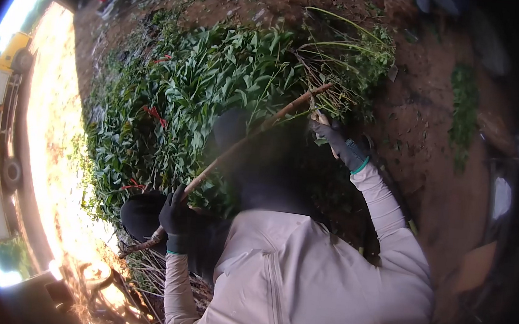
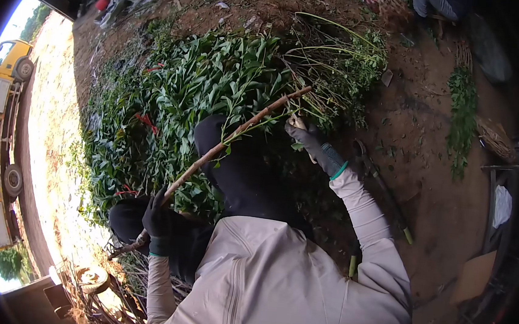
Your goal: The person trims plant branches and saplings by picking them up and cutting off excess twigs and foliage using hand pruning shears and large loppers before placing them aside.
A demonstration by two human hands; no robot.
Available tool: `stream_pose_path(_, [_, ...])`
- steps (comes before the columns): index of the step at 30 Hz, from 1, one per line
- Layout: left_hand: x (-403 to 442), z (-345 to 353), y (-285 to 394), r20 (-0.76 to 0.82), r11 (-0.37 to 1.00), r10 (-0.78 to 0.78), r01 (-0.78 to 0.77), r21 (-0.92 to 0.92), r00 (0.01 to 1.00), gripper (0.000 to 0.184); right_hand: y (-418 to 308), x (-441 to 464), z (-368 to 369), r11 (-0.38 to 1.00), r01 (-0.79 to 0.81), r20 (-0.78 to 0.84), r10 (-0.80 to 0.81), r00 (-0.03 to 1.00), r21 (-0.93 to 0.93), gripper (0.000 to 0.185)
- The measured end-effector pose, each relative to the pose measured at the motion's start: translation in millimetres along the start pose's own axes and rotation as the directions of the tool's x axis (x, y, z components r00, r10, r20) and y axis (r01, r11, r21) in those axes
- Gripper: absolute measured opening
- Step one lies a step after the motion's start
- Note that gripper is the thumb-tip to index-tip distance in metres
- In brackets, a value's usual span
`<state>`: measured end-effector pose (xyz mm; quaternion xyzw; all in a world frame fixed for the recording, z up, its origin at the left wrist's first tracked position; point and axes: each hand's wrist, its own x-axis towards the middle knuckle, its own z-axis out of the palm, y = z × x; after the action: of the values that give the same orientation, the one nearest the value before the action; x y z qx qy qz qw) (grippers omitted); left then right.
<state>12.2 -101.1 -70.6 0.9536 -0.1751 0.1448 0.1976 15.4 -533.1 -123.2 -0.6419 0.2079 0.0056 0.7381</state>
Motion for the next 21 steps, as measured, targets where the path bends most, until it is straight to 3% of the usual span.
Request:
stream_pose_path(1, [-0.1, 0.3, 0.4, 0.002, 1.0, 0.002, -0.002, -0.014, 1.0, 0.027, 4.0, 1.7, 0.5, 1.0, -0.002, 0.003, 0.002, 1.0, -0.004, 0.036])
stream_pose_path(3, [-1.2, 1.3, -3.0, -0.009, 0.999, 0.036, -0.036, 0.005, 0.999, 0.028, 22.4, 7.1, 0.1, 0.984, -0.097, 0.04, 0.092, 0.995, 0.147, 0.011])
stream_pose_path(7, [-0.9, -1.0, -2.1, 0.018, 0.999, 0.03, -0.031, 0.016, 0.999, 0.031, 46.2, 15.4, -12.6, 0.987, -0.159, 0.112, 0.16, 0.981, -0.018, 0.012])
stream_pose_path(10, [-1.3, 0.5, -6.0, 0.023, 0.998, 0.048, -0.049, 0.034, 0.999, 0.032, 68.0, 25.5, -14.9, 0.925, -0.299, 0.16, 0.267, 0.95, 0.236, 0.017])
stream_pose_path(11, [-0.1, -0.2, -4.7, 0.021, 0.998, 0.044, -0.045, 0.033, 0.999, 0.032, 93.8, 37.8, -12.0, 0.981, 0.017, -0.052, -0.007, 0.999, 0.195, 0.021])
stream_pose_path(13, [0.8, -3.2, 0.6, 0.04, 0.998, -0.019, 0.022, -0.054, 0.999, 0.031, 106.3, 39.2, -16.2, 0.962, 0.274, -0.263, -0.265, 0.928, -0.002, 0.033])
stream_pose_path(14, [1.0, -2.6, -0.2, 0.032, 0.998, -0.029, 0.03, -0.05, 0.999, 0.031, 99.8, 35.5, -23.0, 0.97, 0.228, -0.282, -0.244, 0.928, -0.089, 0.04])
stream_pose_path(15, [-0.4, -3.1, -1.9, 0.067, 0.998, -0.051, 0.053, -0.016, 0.996, 0.032, 85.7, 28.7, -22.1, 0.992, 0.129, -0.313, -0.12, 0.942, 0.011, 0.04])
stream_pose_path(16, [-3.1, -6.1, -3.0, 0.099, 0.996, -0.087, 0.085, 0.024, 0.991, 0.032, 73.6, 23.6, -29.3, 1.0, -0.002, -0.219, 0.006, 0.976, 0.019, 0.038])
stream_pose_path(18, [-2.1, -23.1, -3.9, 0.041, 0.985, -0.133, 0.137, -0.106, 0.99, 0.032, 74.3, 24.4, -43.2, 0.971, -0.24, -0.096, 0.239, 0.966, 0.003, 0.025])
stream_pose_path(19, [-0.7, -39.7, -4.7, 0.073, 0.965, -0.244, 0.25, -0.079, 0.967, 0.024, 146.3, 60.4, -73.5, 0.969, -0.058, 0.167, 0.018, 0.986, 0.239, 0.02])
stream_pose_path(21, [-10.7, -57.3, -29.5, -0.085, 0.871, -0.4, 0.35, -0.344, 0.912, 0.023, 112.0, 28.3, -46.7, 0.989, -0.073, 0.081, 0.063, 0.995, 0.126, 0.017])
